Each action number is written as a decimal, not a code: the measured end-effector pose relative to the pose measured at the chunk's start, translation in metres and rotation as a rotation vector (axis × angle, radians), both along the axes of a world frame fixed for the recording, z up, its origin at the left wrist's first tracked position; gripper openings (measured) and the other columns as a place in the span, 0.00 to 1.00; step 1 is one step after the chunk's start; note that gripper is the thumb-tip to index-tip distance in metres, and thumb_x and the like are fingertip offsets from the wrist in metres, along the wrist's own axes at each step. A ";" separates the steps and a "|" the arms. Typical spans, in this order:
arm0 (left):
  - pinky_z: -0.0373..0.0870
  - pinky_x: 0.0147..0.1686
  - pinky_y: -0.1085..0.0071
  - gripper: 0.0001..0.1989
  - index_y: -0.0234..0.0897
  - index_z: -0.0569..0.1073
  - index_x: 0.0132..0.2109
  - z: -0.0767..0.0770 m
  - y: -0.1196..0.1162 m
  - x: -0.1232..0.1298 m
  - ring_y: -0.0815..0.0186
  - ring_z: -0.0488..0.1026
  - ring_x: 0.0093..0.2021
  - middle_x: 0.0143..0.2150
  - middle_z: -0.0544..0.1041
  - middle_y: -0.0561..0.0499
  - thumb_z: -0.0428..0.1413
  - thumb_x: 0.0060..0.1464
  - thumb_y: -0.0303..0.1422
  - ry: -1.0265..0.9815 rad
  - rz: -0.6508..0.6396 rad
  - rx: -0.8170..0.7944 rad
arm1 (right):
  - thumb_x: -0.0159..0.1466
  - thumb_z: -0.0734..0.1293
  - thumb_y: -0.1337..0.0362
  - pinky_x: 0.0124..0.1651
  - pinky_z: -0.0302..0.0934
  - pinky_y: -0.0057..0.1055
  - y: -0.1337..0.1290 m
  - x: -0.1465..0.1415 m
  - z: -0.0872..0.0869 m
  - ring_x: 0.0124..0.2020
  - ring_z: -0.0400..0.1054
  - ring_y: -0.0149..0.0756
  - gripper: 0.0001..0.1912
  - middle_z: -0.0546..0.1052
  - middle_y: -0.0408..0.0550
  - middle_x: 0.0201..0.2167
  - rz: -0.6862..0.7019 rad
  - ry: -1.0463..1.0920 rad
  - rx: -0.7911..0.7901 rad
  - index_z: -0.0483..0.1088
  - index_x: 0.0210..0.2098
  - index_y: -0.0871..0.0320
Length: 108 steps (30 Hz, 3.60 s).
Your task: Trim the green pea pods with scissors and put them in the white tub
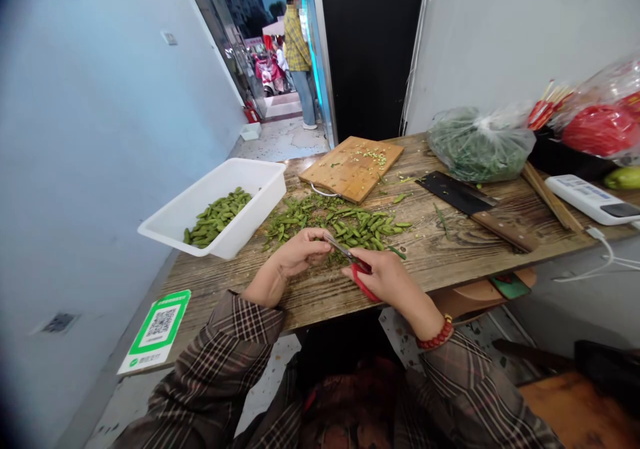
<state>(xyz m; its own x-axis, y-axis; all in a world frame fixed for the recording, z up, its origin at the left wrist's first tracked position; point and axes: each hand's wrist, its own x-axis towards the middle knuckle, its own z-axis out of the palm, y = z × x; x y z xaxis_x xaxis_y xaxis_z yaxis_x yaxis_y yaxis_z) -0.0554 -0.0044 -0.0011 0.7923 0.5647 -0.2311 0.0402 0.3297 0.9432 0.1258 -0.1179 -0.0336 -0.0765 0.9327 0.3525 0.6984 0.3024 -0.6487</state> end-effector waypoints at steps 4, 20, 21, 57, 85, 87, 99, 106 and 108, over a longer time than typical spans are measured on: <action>0.41 0.18 0.78 0.11 0.33 0.68 0.30 0.004 0.005 -0.001 0.79 0.52 0.17 0.21 0.63 0.57 0.63 0.43 0.33 -0.110 0.086 -0.006 | 0.61 0.66 0.52 0.31 0.63 0.28 0.001 0.007 -0.002 0.26 0.69 0.34 0.19 0.77 0.46 0.26 -0.094 0.102 -0.021 0.75 0.44 0.59; 0.58 0.23 0.76 0.07 0.35 0.77 0.33 -0.014 0.058 -0.005 0.71 0.65 0.24 0.26 0.73 0.51 0.58 0.48 0.34 0.286 0.398 0.678 | 0.61 0.66 0.52 0.35 0.67 0.31 -0.011 0.027 -0.003 0.30 0.72 0.36 0.22 0.80 0.49 0.35 -0.190 0.187 0.033 0.73 0.49 0.58; 0.62 0.28 0.74 0.04 0.37 0.77 0.31 -0.016 0.060 -0.003 0.67 0.68 0.29 0.28 0.75 0.50 0.59 0.47 0.32 0.369 0.373 0.799 | 0.61 0.66 0.52 0.34 0.67 0.31 -0.011 0.027 -0.002 0.29 0.71 0.36 0.22 0.79 0.49 0.34 -0.190 0.175 0.038 0.73 0.49 0.58; 0.48 0.19 0.78 0.15 0.31 0.70 0.36 -0.001 -0.004 -0.008 0.80 0.57 0.17 0.27 0.72 0.53 0.61 0.49 0.39 -0.078 0.233 0.241 | 0.59 0.66 0.49 0.29 0.56 0.28 0.020 -0.017 0.012 0.24 0.63 0.33 0.22 0.72 0.42 0.24 -0.100 -0.059 -0.049 0.74 0.46 0.56; 0.61 0.35 0.73 0.10 0.30 0.76 0.29 -0.001 -0.005 -0.012 0.69 0.67 0.30 0.28 0.74 0.51 0.61 0.46 0.36 0.058 0.230 0.509 | 0.61 0.66 0.52 0.31 0.58 0.29 0.021 -0.013 0.001 0.26 0.65 0.34 0.19 0.74 0.45 0.27 -0.034 -0.094 0.018 0.74 0.47 0.56; 0.60 0.32 0.74 0.11 0.31 0.74 0.27 -0.002 -0.005 -0.012 0.72 0.65 0.28 0.25 0.72 0.52 0.61 0.46 0.36 0.043 0.246 0.501 | 0.61 0.66 0.52 0.32 0.59 0.29 0.021 -0.012 -0.002 0.27 0.67 0.34 0.19 0.76 0.46 0.29 -0.022 -0.075 0.006 0.74 0.47 0.56; 0.42 0.16 0.79 0.14 0.34 0.66 0.36 0.001 -0.005 -0.013 0.81 0.52 0.13 0.24 0.73 0.54 0.62 0.45 0.34 -0.148 0.367 0.066 | 0.61 0.65 0.51 0.31 0.61 0.30 0.018 -0.010 -0.009 0.25 0.66 0.35 0.22 0.75 0.46 0.25 -0.194 -0.031 0.062 0.74 0.48 0.59; 0.44 0.16 0.81 0.16 0.34 0.64 0.36 0.000 -0.002 -0.013 0.81 0.55 0.14 0.26 0.75 0.53 0.63 0.46 0.34 -0.277 0.333 0.024 | 0.60 0.66 0.52 0.31 0.60 0.29 0.016 -0.014 0.002 0.26 0.64 0.33 0.22 0.72 0.45 0.26 -0.145 -0.039 0.046 0.72 0.49 0.59; 0.44 0.15 0.81 0.16 0.34 0.64 0.37 0.000 -0.003 -0.013 0.81 0.55 0.14 0.26 0.75 0.53 0.63 0.46 0.34 -0.269 0.313 0.023 | 0.60 0.67 0.52 0.31 0.59 0.29 0.018 -0.017 0.005 0.26 0.64 0.33 0.22 0.72 0.45 0.26 -0.138 -0.042 0.035 0.72 0.49 0.59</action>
<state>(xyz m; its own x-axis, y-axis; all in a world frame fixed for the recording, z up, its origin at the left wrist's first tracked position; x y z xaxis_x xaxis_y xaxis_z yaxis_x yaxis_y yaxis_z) -0.0681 -0.0070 -0.0013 0.6123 0.7903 -0.0233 -0.3079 0.2655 0.9136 0.1088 -0.0996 -0.0291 0.0366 0.9224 0.3844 0.7613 0.2235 -0.6087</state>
